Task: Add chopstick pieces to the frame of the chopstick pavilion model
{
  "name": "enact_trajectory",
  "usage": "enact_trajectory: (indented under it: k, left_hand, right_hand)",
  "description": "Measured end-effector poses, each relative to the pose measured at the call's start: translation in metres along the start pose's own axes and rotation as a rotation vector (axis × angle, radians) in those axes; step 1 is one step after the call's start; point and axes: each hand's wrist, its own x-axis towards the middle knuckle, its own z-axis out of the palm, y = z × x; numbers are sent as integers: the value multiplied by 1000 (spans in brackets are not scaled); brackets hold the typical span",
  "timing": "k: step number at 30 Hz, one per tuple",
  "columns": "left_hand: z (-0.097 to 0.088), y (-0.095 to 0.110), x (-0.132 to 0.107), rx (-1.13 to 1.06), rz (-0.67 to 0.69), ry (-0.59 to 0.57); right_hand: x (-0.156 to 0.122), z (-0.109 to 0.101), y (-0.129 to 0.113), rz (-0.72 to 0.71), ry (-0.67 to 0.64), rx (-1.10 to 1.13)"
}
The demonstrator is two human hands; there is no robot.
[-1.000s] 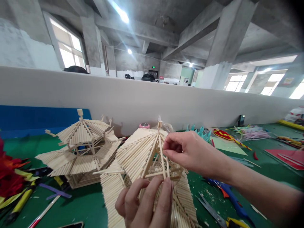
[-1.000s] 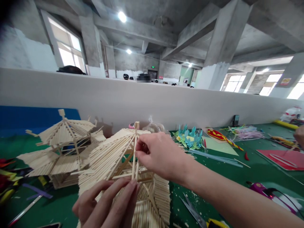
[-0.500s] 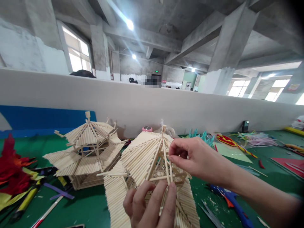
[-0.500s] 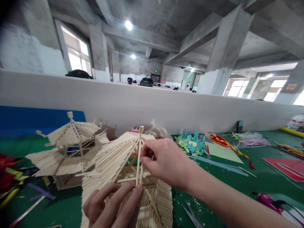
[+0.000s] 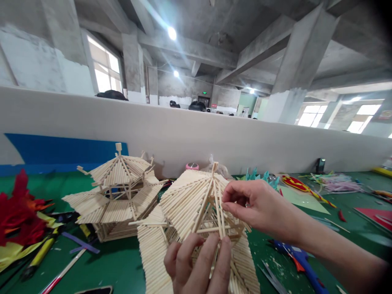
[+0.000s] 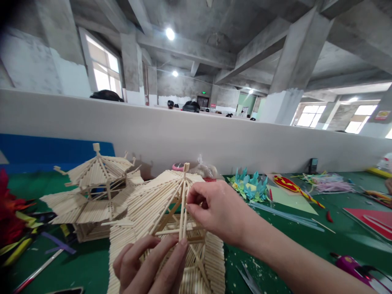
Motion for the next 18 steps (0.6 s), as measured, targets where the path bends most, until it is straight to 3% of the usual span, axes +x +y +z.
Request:
enact_trajectory:
  k: [18]
  left_hand:
    - [-3,1,0,12,-17,-19]
  right_hand:
    - [1,-1,-1,-23,-42,-2]
